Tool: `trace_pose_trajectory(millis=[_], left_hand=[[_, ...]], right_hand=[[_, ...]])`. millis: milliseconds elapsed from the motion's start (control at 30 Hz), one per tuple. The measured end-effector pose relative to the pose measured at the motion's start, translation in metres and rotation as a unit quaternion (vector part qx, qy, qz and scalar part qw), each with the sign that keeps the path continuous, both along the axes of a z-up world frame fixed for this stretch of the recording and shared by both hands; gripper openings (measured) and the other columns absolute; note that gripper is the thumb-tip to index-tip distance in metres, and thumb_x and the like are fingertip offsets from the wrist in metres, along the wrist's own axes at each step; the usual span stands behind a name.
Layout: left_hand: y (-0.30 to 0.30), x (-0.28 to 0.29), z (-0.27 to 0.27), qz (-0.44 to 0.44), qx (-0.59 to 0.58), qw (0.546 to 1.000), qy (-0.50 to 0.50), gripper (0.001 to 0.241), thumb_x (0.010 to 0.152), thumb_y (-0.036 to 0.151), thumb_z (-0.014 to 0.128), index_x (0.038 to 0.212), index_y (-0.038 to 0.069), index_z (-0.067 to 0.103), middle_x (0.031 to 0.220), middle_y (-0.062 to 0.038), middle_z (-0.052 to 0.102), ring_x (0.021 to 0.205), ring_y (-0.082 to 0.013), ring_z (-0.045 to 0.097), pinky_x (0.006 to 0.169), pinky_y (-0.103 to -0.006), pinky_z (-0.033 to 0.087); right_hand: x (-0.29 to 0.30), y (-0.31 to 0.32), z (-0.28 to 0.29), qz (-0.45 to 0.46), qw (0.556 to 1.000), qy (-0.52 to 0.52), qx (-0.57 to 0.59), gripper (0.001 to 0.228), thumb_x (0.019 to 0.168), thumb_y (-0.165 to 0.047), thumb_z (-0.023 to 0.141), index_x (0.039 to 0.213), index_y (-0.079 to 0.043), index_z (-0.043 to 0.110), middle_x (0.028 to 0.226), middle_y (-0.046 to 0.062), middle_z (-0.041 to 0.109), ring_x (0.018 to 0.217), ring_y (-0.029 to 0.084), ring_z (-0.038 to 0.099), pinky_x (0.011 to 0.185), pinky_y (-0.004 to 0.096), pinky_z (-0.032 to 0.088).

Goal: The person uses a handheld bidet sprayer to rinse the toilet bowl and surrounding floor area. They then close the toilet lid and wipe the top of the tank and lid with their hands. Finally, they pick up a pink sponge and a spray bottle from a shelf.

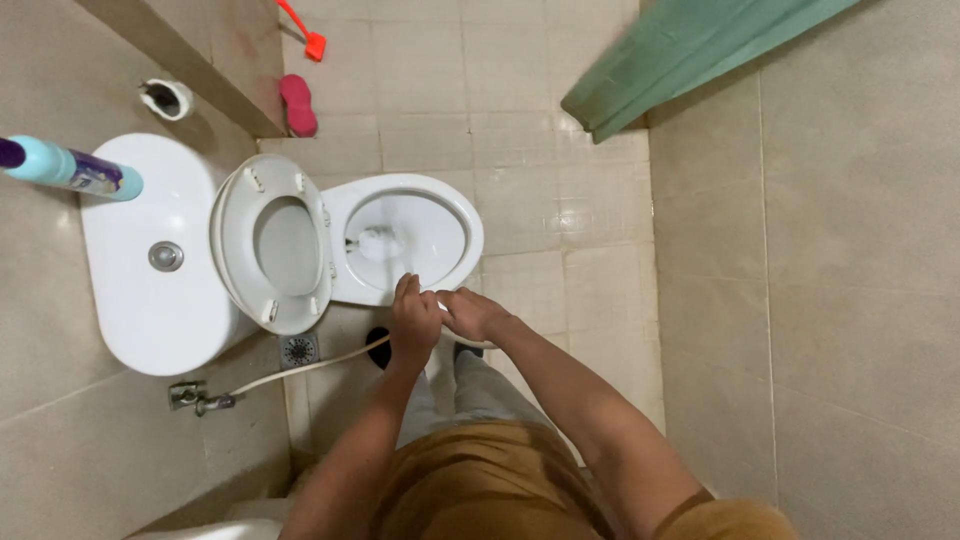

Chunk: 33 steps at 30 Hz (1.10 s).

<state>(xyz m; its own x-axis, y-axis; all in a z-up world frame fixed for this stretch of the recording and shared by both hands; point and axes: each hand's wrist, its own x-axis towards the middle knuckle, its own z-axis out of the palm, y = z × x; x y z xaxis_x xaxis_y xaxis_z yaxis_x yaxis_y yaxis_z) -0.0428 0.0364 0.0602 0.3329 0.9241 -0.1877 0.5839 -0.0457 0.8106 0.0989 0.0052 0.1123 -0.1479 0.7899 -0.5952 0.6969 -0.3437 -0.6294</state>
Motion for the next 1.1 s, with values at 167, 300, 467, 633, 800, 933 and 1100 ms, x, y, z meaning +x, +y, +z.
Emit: trace_pose_trajectory(millis=[167, 300, 467, 633, 800, 933, 1100], left_hand=[[-0.011, 0.018, -0.013, -0.023, 0.015, 0.999, 0.019, 0.047, 0.097, 0.016, 0.044, 0.13, -0.014, 0.06, 0.141, -0.035, 0.055, 0.127, -0.0496, 0.056, 0.108, -0.0496, 0.046], [-0.016, 0.031, 0.008, -0.044, -0.014, 0.998, 0.033, 0.048, 0.095, 0.018, 0.046, 0.13, -0.012, 0.06, 0.142, -0.032, 0.056, 0.123, -0.0492, 0.057, 0.103, -0.0498, 0.047], [-0.028, 0.043, -0.007, -0.077, -0.015, 0.997, 0.012, 0.048, 0.096, 0.02, 0.048, 0.13, -0.013, 0.059, 0.14, -0.035, 0.055, 0.125, -0.0503, 0.057, 0.106, -0.0494, 0.047], [-0.039, 0.047, -0.015, -0.098, -0.019, 0.995, -0.001, 0.049, 0.097, 0.02, 0.047, 0.13, -0.015, 0.058, 0.14, -0.036, 0.054, 0.125, -0.0512, 0.056, 0.107, -0.05, 0.047], [-0.043, 0.041, -0.049, -0.109, 0.009, 0.994, 0.021, 0.047, 0.099, 0.017, 0.046, 0.129, -0.017, 0.059, 0.138, -0.037, 0.054, 0.125, -0.0505, 0.058, 0.108, -0.0501, 0.046], [-0.033, 0.031, -0.035, -0.076, 0.016, 0.997, -0.013, 0.047, 0.095, 0.016, 0.046, 0.129, -0.014, 0.061, 0.141, -0.035, 0.055, 0.123, -0.0504, 0.058, 0.106, -0.0489, 0.048], [-0.012, 0.019, -0.028, -0.042, 0.016, 0.999, 0.006, 0.049, 0.092, 0.017, 0.051, 0.129, -0.013, 0.061, 0.14, -0.032, 0.058, 0.12, -0.0484, 0.061, 0.104, -0.048, 0.049]], right_hand=[[0.012, -0.014, 0.015, -0.038, 0.998, -0.031, -0.041, 0.043, 0.102, -0.036, 0.045, 0.135, -0.012, 0.06, 0.111, 0.021, 0.072, 0.105, 0.04, 0.066, 0.094, 0.049, 0.051], [0.021, -0.025, 0.021, -0.064, 0.995, -0.021, -0.068, 0.044, 0.101, -0.032, 0.046, 0.138, -0.012, 0.058, 0.106, 0.022, 0.076, 0.101, 0.04, 0.071, 0.095, 0.047, 0.054], [0.031, -0.051, 0.006, -0.094, 0.995, -0.026, -0.02, 0.046, 0.099, -0.032, 0.048, 0.141, -0.013, 0.054, 0.11, 0.022, 0.073, 0.106, 0.042, 0.065, 0.095, 0.049, 0.052], [0.036, -0.065, 0.002, -0.106, 0.994, -0.024, -0.016, 0.042, 0.1, -0.03, 0.048, 0.137, -0.012, 0.058, 0.112, 0.021, 0.073, 0.108, 0.044, 0.064, 0.095, 0.05, 0.051], [0.026, -0.06, 0.007, -0.109, 0.992, -0.003, -0.067, 0.042, 0.104, -0.029, 0.043, 0.142, -0.015, 0.053, 0.115, 0.019, 0.073, 0.11, 0.04, 0.068, 0.1, 0.049, 0.049], [0.015, -0.057, 0.007, -0.12, 0.991, 0.037, -0.042, 0.043, 0.103, -0.027, 0.045, 0.144, -0.014, 0.051, 0.121, 0.019, 0.072, 0.115, 0.04, 0.064, 0.1, 0.049, 0.049], [-0.005, -0.041, 0.019, -0.1, 0.991, 0.091, -0.02, 0.054, 0.098, -0.025, 0.05, 0.149, -0.01, 0.039, 0.126, 0.021, 0.067, 0.117, 0.039, 0.063, 0.098, 0.05, 0.048]])
